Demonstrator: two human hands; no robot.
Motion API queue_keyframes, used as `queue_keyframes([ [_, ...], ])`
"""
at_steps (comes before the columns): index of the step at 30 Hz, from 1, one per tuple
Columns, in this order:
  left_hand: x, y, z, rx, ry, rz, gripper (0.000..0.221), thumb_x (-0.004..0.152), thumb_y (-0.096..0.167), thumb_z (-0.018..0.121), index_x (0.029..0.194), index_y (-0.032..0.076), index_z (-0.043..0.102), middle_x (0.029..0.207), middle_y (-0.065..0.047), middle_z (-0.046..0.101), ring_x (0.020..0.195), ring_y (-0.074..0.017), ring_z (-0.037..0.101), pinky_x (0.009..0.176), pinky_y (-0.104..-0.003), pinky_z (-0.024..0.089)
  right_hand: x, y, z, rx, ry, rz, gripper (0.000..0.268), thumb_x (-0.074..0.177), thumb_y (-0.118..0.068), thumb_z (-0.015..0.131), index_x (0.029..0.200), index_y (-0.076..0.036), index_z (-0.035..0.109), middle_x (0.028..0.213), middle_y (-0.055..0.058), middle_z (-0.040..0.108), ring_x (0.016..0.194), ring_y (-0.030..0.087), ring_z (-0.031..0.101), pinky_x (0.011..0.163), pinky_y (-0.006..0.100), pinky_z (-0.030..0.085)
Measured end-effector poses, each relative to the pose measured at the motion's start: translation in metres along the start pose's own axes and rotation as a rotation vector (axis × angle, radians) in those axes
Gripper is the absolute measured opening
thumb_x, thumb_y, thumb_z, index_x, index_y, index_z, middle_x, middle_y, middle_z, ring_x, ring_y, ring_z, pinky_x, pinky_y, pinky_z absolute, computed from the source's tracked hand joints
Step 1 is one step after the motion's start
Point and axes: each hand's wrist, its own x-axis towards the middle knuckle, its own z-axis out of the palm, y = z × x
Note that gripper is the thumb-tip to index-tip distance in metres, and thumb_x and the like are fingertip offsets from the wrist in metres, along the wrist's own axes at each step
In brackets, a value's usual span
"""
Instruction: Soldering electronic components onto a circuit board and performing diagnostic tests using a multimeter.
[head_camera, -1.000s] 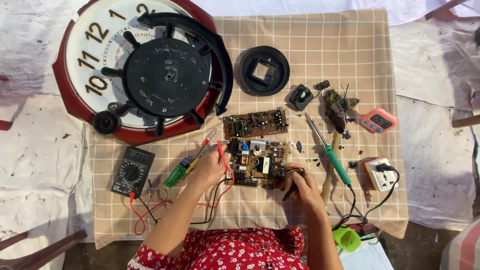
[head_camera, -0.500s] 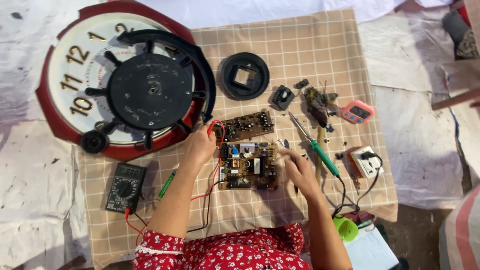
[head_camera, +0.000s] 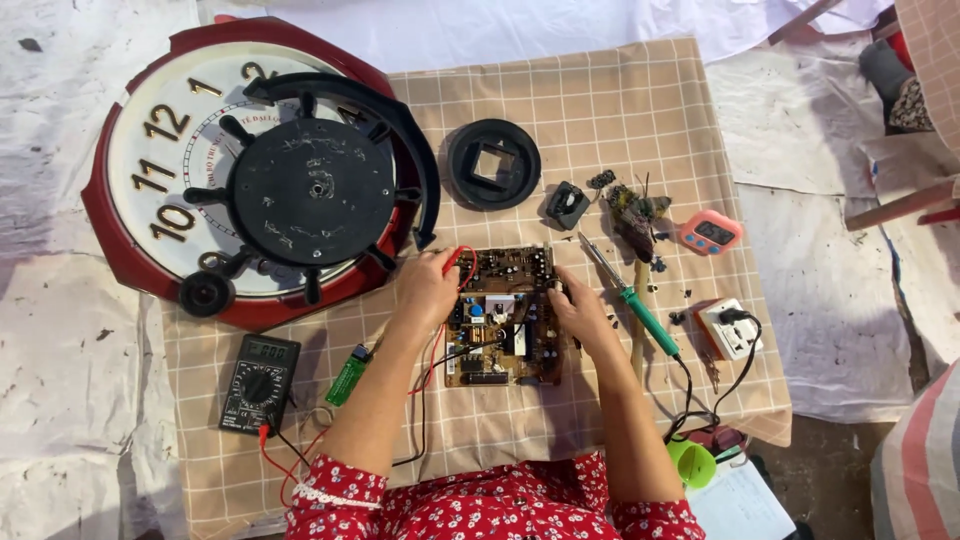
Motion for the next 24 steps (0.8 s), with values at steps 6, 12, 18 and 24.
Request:
queue_keyframes([
  [6,0.000,-0.017,0.028,0.014,0.240,-0.029,0.030,0.080,0.027,0.050,0.106,0.018,0.060,0.092,-0.008,0.060,0.089,-0.0274,0.057,0.076,-0.037,0.047,-0.011,0.002,-0.005,0.653,-0.058,-0.166,0.037,0.085,-0.009,0.044,0.121,-0.005,0.046,0.046,0.004,0.046,0.036,0.011,0.042,0.032,0.021,0.034],
  [12,-0.008,-0.010,0.018,0.123,0.143,-0.125,0.040,0.080,0.031,0.053,0.116,0.016,0.053,0.107,-0.008,0.053,0.091,-0.0294,0.058,0.074,-0.041,0.049,-0.022,-0.029,-0.017,0.404,0.058,-0.060,0.043,0.079,-0.013,0.051,0.123,-0.010,0.050,0.056,0.013,0.054,0.050,0.015,0.051,0.041,0.029,0.039],
  [18,0.003,-0.018,0.026,0.043,0.321,-0.076,0.010,0.074,0.022,0.060,0.084,0.018,0.056,0.081,-0.008,0.056,0.069,-0.0358,0.061,0.060,-0.045,0.050,-0.006,-0.011,-0.012,0.262,0.060,-0.231,0.043,0.077,-0.009,0.053,0.118,0.002,0.050,0.104,0.030,0.054,0.101,0.039,0.051,0.087,0.047,0.040],
  [24,-0.007,0.007,0.023,-0.311,0.606,0.236,0.006,0.085,0.005,0.053,0.083,0.010,0.055,0.084,-0.009,0.053,0.079,-0.0273,0.058,0.068,-0.033,0.050,-0.007,0.009,-0.007,0.719,-0.039,-0.177,0.041,0.083,-0.004,0.047,0.124,-0.003,0.042,0.047,0.004,0.044,0.039,0.009,0.041,0.034,0.020,0.035],
])
